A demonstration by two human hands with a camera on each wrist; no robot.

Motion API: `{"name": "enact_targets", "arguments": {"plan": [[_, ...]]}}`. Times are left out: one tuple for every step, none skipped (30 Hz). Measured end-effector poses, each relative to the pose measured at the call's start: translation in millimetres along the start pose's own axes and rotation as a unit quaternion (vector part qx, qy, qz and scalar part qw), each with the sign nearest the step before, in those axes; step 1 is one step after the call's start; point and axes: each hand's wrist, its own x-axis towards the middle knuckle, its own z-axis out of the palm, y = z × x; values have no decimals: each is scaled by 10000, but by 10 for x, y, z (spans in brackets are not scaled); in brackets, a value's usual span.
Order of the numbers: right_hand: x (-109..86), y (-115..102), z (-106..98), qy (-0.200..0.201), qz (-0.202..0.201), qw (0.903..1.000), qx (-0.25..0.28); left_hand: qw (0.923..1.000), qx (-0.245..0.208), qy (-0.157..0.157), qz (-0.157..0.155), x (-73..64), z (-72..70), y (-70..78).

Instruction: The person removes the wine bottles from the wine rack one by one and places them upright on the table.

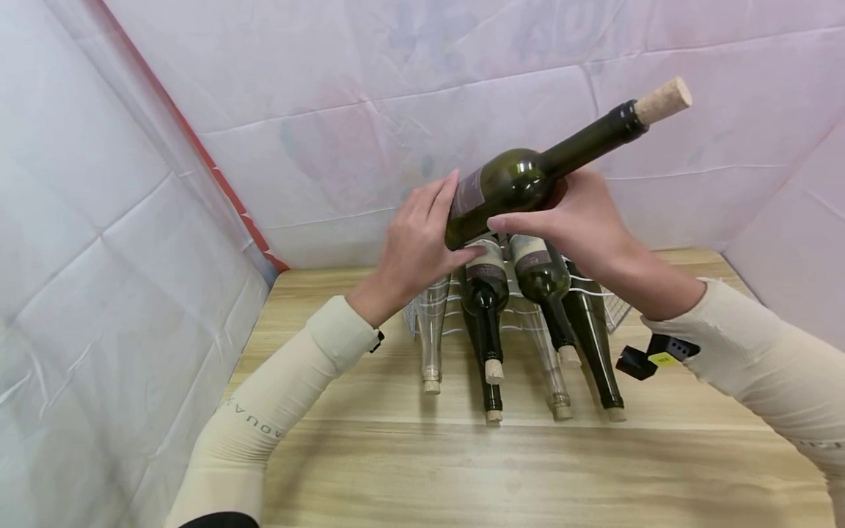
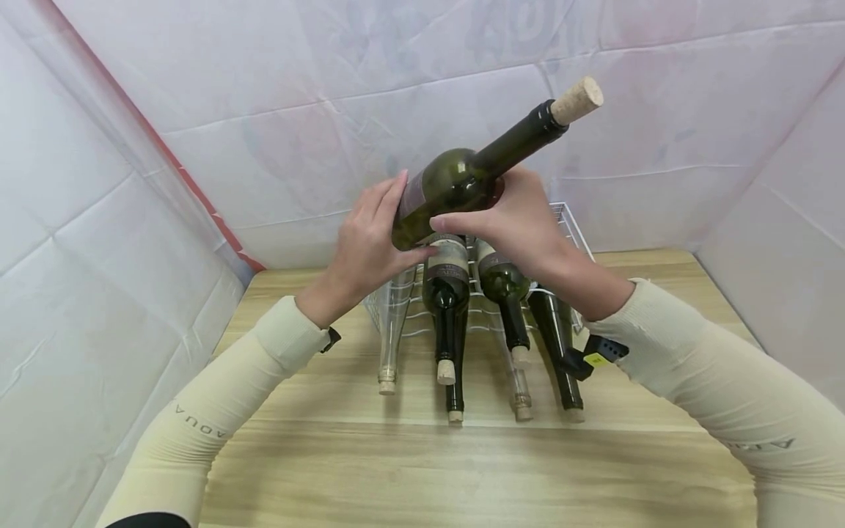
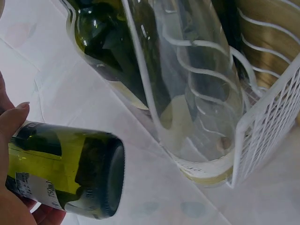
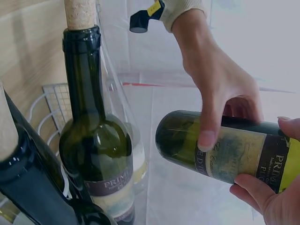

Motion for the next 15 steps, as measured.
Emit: {"name": "enact_targets", "arguments": {"plan": [[-9, 4, 11, -19, -2, 10000, 14, 10000, 70, 21, 5, 3, -3, 9], [-18, 6, 21, -42, -9, 10000, 23, 9999, 125, 43, 8, 7, -6, 17], [-26, 10, 30, -67, -15, 10000, 49, 9999, 160, 56, 6, 10, -8, 24], [-31, 12, 39, -92, -20, 9999, 66, 9998, 184, 60, 1, 13, -12, 30], [-34, 13, 46, -116, -19, 9999, 82, 9998, 197, 65, -8, 18, -15, 36], [-37, 14, 51, -139, -28, 9998, 112, 9998, 207, 75, -19, 19, -17, 40], [-38, 14, 56, -145, -36, 9998, 136, 9997, 209, 74, -31, 20, -21, 43], [-40, 13, 61, -145, -34, 9998, 134, 9997, 211, 74, -46, 21, -24, 45], [-42, 12, 63, -136, -25, 9998, 119, 9997, 210, 70, -57, 22, -27, 46], [-44, 12, 64, -136, -15, 9999, 91, 9998, 197, 64, -70, 21, -29, 45], [-46, 12, 65, -135, 0, 9999, 61, 9998, 195, 62, -77, 19, -29, 42], [-48, 11, 64, -139, 16, 9999, 31, 9998, 194, 57, -79, 17, -32, 39], [-50, 10, 65, -142, 36, 9999, -14, 9998, 186, 52, -83, 16, -36, 35], [-49, 10, 64, -172, 50, 9998, -52, 9998, 178, 47, -87, 14, -39, 30], [-47, 10, 62, -208, 66, 9997, -100, 9998, 168, 39, -89, 13, -46, 25]]}}
